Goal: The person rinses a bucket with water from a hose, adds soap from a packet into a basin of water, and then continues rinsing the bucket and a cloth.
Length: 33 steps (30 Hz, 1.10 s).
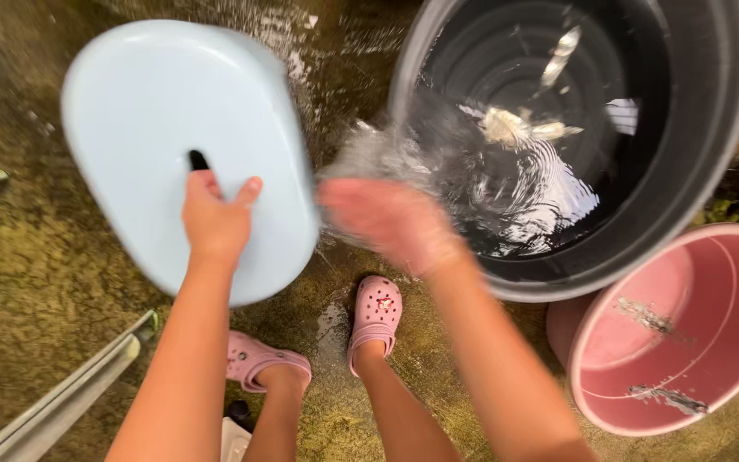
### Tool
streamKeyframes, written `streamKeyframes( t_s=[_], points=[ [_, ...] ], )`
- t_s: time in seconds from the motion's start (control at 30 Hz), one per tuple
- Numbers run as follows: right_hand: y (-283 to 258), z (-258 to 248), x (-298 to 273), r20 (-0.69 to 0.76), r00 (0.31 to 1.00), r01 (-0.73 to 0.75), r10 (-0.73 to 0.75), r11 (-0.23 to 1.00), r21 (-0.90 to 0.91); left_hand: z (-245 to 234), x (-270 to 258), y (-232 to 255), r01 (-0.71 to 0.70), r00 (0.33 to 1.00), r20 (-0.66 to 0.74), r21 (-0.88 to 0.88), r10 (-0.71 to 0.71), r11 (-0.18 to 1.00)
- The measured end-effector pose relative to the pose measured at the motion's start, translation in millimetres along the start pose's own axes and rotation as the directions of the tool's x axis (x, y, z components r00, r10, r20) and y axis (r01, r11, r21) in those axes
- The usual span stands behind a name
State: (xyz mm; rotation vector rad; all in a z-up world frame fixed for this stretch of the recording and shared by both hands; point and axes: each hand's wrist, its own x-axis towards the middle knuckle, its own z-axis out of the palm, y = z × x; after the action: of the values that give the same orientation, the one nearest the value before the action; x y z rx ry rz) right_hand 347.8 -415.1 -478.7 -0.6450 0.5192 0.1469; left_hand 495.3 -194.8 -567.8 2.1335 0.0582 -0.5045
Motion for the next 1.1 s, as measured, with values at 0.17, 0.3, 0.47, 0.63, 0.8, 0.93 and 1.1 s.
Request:
streamKeyframes(
  t_s=[0.17,0.3,0.47,0.63,0.8,0.93,1.1],
  points=[
    [29,134,-35,-0.040,0.996,0.044,-0.074,0.859,-0.510,7,16,24,0.349,0.929,0.309,-0.546,-0.204,0.761],
    [41,112,-73,-0.171,0.973,0.039,-0.157,0.836,-0.547,4,2,32,0.310,0.925,0.291,-0.212,-0.243,0.927],
    [52,59,-108,-0.503,0.844,-0.194,-0.186,0.769,-0.609,23,-34,-8,0.348,0.929,0.197,-0.184,-0.313,0.919],
    [56,40,-128,-0.506,0.803,-0.174,-0.313,0.690,-0.703,41,-79,-65,0.413,0.908,0.259,-0.426,-0.329,0.805],
    [42,70,-166,-0.546,0.751,-0.183,-0.370,0.679,-0.711,33,-80,-68,0.415,0.853,0.502,-0.489,-0.142,0.768],
    [0,87,-213,-0.640,0.670,-0.280,-0.376,0.671,-0.687,12,-87,-2,0.585,0.713,0.619,-0.267,-0.329,0.766],
    [-95,62,-291,-0.616,0.330,-0.068,-0.715,0.633,-0.771,4,-115,138,0.228,0.791,0.567,0.075,-0.230,0.971]
  ],
)
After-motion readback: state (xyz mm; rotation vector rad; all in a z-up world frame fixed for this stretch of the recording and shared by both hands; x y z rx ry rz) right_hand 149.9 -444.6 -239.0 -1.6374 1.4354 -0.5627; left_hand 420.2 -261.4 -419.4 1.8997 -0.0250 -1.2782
